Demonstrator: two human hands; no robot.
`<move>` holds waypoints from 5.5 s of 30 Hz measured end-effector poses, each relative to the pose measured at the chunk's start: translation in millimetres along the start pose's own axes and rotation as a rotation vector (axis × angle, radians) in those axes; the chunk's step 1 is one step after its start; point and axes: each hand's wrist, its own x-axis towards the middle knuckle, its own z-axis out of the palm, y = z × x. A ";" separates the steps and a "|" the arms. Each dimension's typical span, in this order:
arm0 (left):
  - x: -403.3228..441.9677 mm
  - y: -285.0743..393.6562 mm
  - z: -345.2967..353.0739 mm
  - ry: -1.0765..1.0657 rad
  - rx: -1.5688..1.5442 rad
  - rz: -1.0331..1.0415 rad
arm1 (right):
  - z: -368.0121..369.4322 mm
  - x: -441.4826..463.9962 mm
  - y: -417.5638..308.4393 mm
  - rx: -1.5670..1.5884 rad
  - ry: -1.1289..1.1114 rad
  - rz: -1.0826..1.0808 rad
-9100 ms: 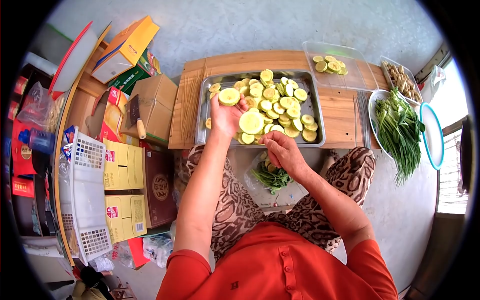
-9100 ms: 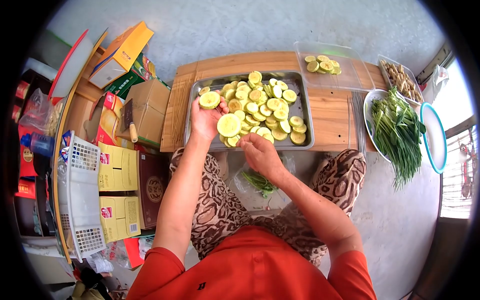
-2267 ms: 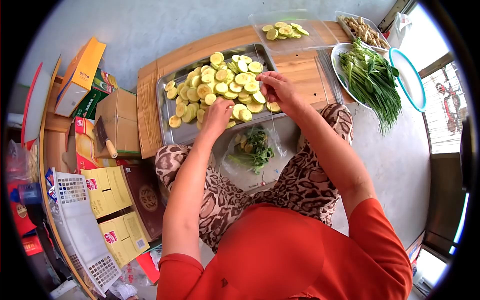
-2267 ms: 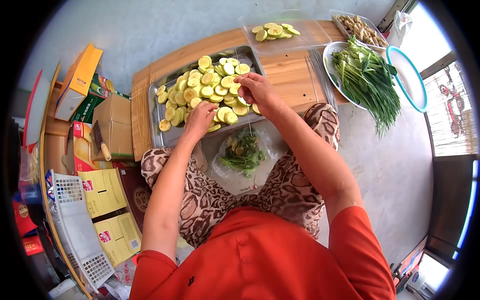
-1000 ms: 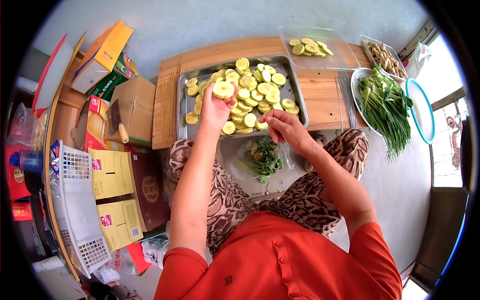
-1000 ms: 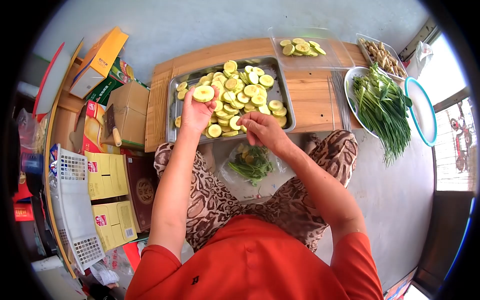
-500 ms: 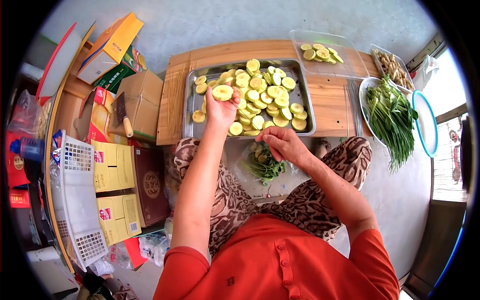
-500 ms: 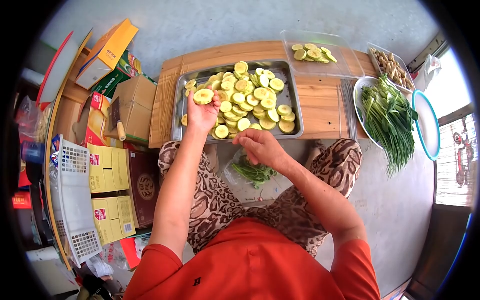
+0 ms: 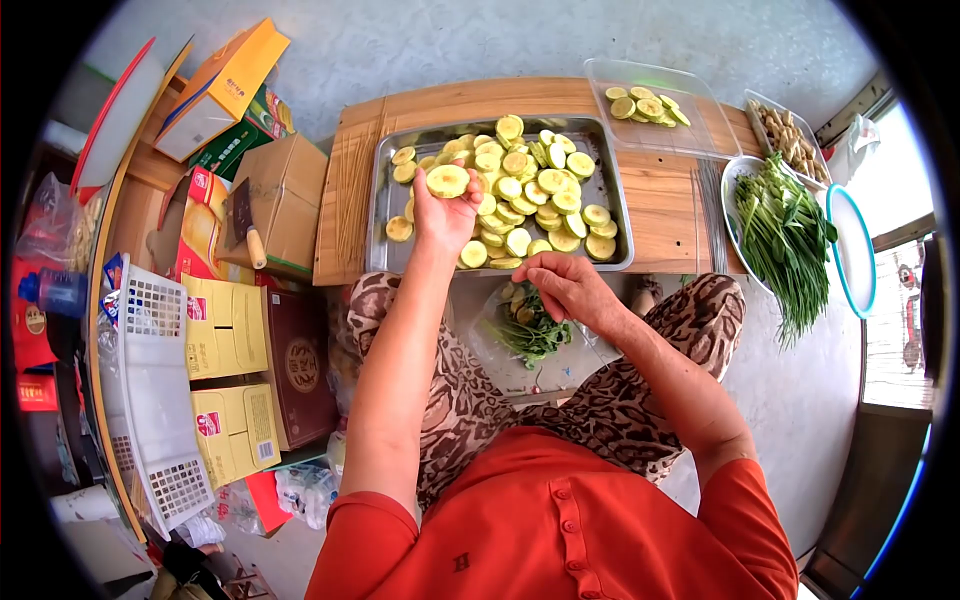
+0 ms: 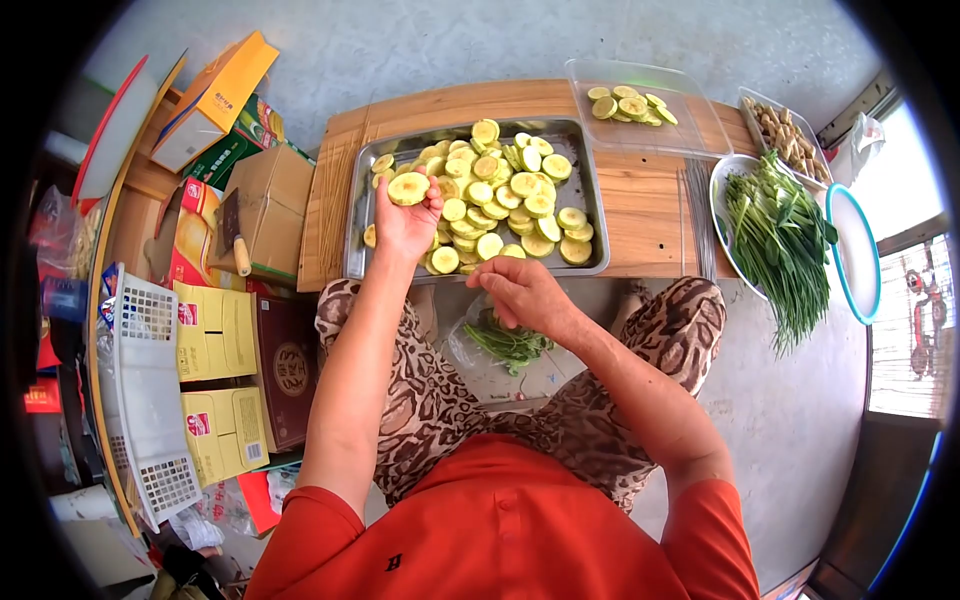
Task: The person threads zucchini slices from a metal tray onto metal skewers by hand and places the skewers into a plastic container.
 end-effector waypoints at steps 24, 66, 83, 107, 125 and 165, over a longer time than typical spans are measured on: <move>-6.0 -13.8 12.2 -0.011 0.099 0.021 | 8.7 7.8 3.1 0.061 0.036 0.011; -36.1 -28.2 47.0 -0.237 0.442 -0.071 | 13.5 51.6 27.1 0.114 0.223 -0.245; -3.6 1.7 -1.1 0.401 0.601 0.296 | -29.8 35.7 8.4 0.241 0.415 -0.294; -13.1 -29.6 -12.1 0.111 1.427 0.403 | -42.4 9.9 -2.0 0.281 0.457 -0.284; -30.4 -66.5 -14.6 -0.178 2.173 0.279 | -36.7 13.4 6.3 0.229 0.410 -0.242; 53.9 50.9 -32.3 0.186 1.942 0.348 | -51.5 23.7 2.9 0.264 0.428 -0.222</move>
